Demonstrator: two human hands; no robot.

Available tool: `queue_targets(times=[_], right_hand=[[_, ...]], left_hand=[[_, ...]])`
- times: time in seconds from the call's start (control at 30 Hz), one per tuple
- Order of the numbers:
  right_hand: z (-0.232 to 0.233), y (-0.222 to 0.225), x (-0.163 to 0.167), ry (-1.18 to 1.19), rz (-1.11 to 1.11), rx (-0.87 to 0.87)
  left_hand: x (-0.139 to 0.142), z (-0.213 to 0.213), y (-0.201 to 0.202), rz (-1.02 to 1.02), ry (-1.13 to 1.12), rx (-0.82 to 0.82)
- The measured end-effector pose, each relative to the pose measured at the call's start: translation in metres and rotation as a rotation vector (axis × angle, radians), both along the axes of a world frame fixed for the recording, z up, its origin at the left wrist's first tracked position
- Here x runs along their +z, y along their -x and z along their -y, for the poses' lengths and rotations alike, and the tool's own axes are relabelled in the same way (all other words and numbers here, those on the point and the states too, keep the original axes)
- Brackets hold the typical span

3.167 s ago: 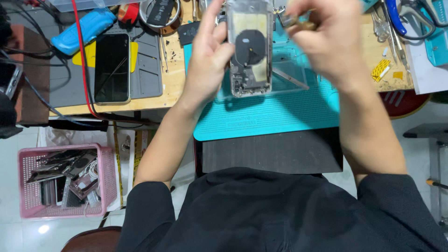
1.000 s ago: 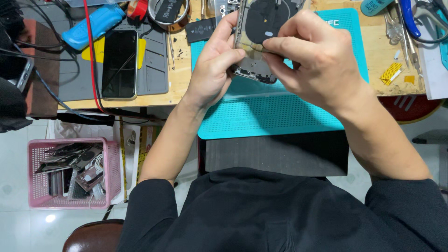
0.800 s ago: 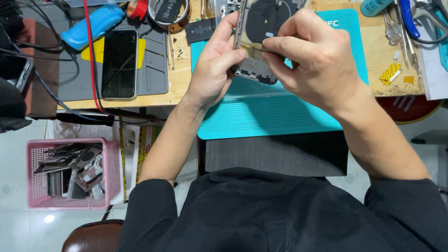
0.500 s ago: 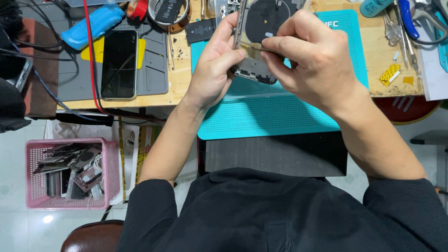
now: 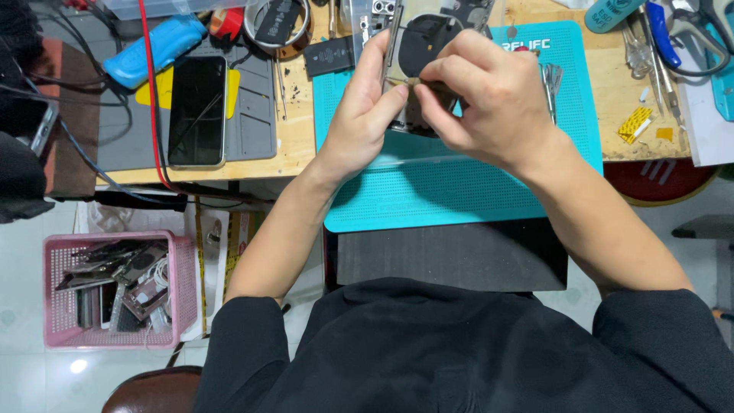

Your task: The person repairs a smartphone at a workbench, holding the opened phone frame in one hand while using a screwdriver and metal pry tools with the other hand to remove and reposition internal components. They set removed parts on the mat, pick up small screws and tools from the bench, and continue working on the phone's internals.

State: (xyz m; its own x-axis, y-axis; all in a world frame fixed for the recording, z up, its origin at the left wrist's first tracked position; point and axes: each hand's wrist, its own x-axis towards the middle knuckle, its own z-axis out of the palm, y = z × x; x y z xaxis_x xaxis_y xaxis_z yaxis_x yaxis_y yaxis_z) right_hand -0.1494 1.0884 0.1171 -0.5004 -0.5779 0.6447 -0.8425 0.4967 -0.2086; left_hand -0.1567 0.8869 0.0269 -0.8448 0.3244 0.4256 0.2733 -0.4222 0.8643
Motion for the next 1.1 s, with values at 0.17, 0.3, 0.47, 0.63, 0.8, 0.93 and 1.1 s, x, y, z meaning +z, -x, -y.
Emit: queue_targets(times=[0.17, 0.3, 0.47, 0.63, 0.8, 0.93, 1.1], right_hand=[[0.0, 0.005, -0.006, 0.057, -0.026, 0.04], [-0.003, 0.007, -0.008, 0.085, -0.022, 0.036], [-0.011, 0.008, -0.01, 0.041, -0.012, 0.01], [-0.019, 0.011, -0.012, 0.092, 0.023, 0.045], [-0.025, 0.013, -0.016, 0.114, 0.078, 0.035], [-0.028, 0.015, -0.019, 0.1, 0.297, -0.068], [-0.03, 0.015, -0.02, 0.083, 0.095, -0.019]], left_hand=[[0.002, 0.001, 0.0, -0.042, 0.11, 0.056], [0.003, -0.002, 0.002, -0.078, 0.112, 0.067], [0.002, -0.006, 0.007, -0.063, 0.075, 0.041], [-0.002, -0.014, 0.011, -0.09, 0.102, 0.033], [-0.002, -0.019, 0.013, -0.091, 0.123, 0.004], [0.002, -0.017, 0.01, -0.141, 0.201, 0.048], [0.006, -0.013, 0.006, -0.178, 0.3, 0.108]])
